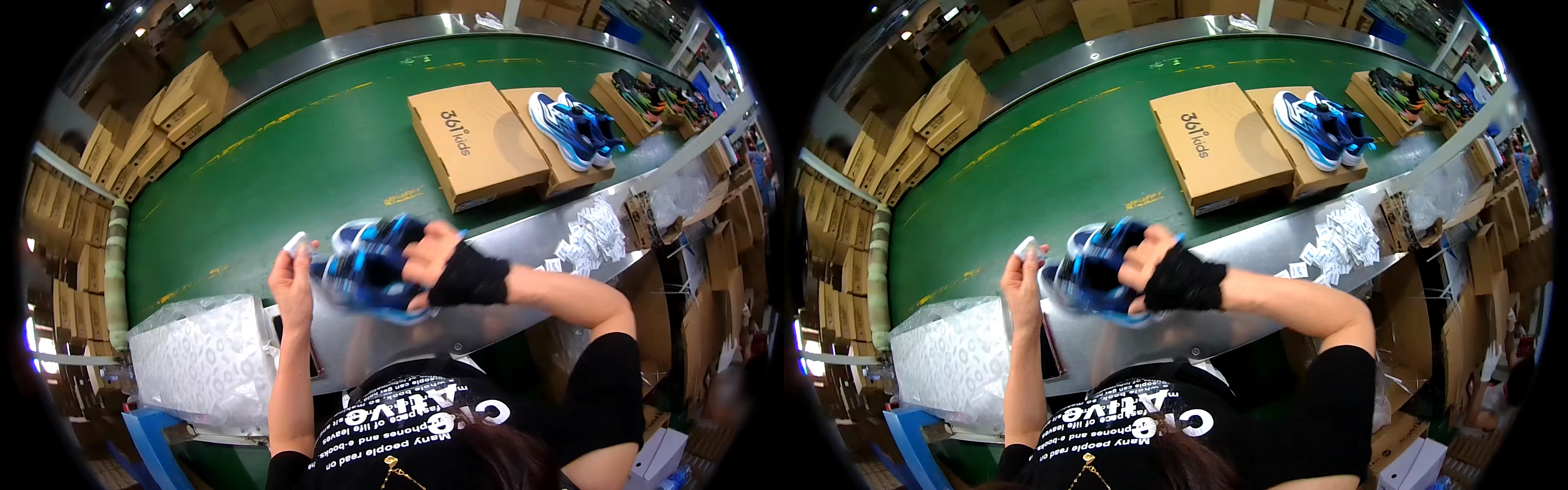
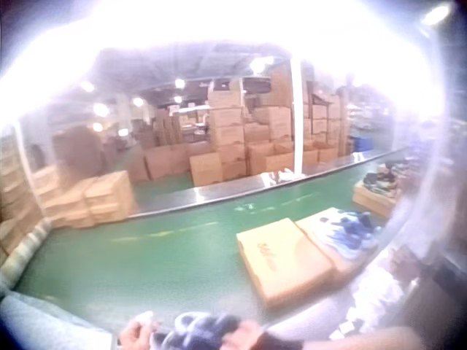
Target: The person packages shoes by placing them into cardboard boxes lined with tissue paper, closing the boxes, and moving them to a conveyor belt.
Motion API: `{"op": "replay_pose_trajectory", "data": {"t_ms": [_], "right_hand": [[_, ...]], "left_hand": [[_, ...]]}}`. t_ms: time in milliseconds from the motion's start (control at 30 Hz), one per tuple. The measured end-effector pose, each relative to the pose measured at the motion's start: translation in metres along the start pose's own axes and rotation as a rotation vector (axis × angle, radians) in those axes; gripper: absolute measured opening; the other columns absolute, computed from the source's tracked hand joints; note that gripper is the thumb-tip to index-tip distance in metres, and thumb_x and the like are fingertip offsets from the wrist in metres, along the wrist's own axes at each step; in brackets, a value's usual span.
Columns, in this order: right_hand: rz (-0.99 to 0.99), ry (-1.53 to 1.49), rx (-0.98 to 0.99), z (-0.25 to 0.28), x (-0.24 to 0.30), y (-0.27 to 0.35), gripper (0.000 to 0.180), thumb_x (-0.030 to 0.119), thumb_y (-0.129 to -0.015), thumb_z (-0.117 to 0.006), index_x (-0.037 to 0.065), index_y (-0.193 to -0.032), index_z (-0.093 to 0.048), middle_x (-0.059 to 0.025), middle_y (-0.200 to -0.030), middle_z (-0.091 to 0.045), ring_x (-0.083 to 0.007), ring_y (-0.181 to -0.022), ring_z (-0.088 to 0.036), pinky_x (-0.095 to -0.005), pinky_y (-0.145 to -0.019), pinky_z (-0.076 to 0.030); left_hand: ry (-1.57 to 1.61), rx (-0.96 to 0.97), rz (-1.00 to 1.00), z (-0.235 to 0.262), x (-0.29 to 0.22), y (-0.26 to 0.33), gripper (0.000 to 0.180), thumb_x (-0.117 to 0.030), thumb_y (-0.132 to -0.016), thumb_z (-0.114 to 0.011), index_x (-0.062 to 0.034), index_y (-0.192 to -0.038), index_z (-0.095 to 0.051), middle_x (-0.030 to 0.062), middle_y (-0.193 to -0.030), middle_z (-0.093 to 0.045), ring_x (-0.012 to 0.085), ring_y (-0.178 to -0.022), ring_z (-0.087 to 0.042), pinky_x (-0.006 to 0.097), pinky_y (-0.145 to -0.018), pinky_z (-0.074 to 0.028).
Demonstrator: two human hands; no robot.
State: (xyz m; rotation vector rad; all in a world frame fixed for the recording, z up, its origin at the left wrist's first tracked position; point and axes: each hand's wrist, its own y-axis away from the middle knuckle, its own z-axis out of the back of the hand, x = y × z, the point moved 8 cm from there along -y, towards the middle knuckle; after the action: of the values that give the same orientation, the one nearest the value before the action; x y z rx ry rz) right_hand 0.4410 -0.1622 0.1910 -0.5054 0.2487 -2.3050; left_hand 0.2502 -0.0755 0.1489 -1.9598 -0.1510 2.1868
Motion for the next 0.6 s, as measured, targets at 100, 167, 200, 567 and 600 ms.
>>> {"op": "replay_pose_trajectory", "data": {"t_ms": [100, 167, 200, 567, 600], "right_hand": [[0.225, -0.004, -0.013, -0.066, 0.035, 0.006, 0.040, 0.039, -0.054, -0.069, 0.009, -0.075, -0.053, -0.0069, -0.070, -0.049, -0.0236, -0.070, -0.050, -0.0400, -0.073, -0.034], [0.244, -0.026, -0.010, -0.091, 0.040, 0.010, 0.042, 0.038, -0.053, -0.070, 0.008, -0.078, -0.054, -0.0059, -0.070, -0.049, -0.0247, -0.072, -0.050, -0.0425, -0.077, -0.033], [0.219, -0.143, -0.048, -0.093, 0.033, 0.012, 0.039, 0.039, -0.056, -0.067, 0.007, -0.076, -0.057, -0.0091, -0.067, -0.051, -0.0261, -0.072, -0.051, -0.0464, -0.081, -0.032], [-0.728, 0.463, -0.364, -0.059, -0.187, 0.077, 0.067, 0.007, -0.059, -0.057, 0.004, -0.123, -0.036, -0.0192, -0.128, -0.034, -0.0320, -0.121, -0.030, -0.0659, -0.087, -0.019], [-0.697, 0.420, -0.428, -0.047, -0.168, 0.069, 0.069, 0.007, -0.057, -0.057, 0.004, -0.123, -0.036, -0.0182, -0.126, -0.036, -0.0313, -0.120, -0.032, -0.0644, -0.088, -0.020]], "left_hand": [[-0.058, 0.185, 0.084, -0.036, 0.045, 0.011, 0.018, -0.014, -0.086, -0.051, 0.0020, -0.089, -0.058, -0.0027, -0.075, -0.055, 0.0023, -0.066, -0.044, 0.017, -0.058, -0.037], [-0.138, 0.306, 0.291, -0.043, 0.091, 0.028, 0.018, -0.015, -0.085, -0.052, 0.0023, -0.084, -0.058, -0.0062, -0.068, -0.050, 0.0017, -0.062, -0.041, 0.018, -0.052, -0.034], [-0.159, 0.410, 0.318, -0.043, 0.119, 0.037, 0.020, -0.017, -0.084, -0.054, 0.0017, -0.078, -0.057, -0.0069, -0.063, -0.048, 0.0019, -0.058, -0.038, 0.019, -0.048, -0.030], [-0.298, 0.375, 0.272, -0.084, 0.118, 0.013, 0.021, -0.017, -0.083, -0.052, 0.0032, -0.085, -0.058, 0.0046, -0.066, -0.059, 0.0083, -0.063, -0.055, 0.023, -0.054, -0.042], [-0.360, 0.345, 0.236, -0.092, 0.093, 0.008, 0.019, -0.016, -0.084, -0.052, 0.0027, -0.087, -0.057, 0.0060, -0.070, -0.060, 0.0100, -0.067, -0.057, 0.024, -0.056, -0.043]]}}
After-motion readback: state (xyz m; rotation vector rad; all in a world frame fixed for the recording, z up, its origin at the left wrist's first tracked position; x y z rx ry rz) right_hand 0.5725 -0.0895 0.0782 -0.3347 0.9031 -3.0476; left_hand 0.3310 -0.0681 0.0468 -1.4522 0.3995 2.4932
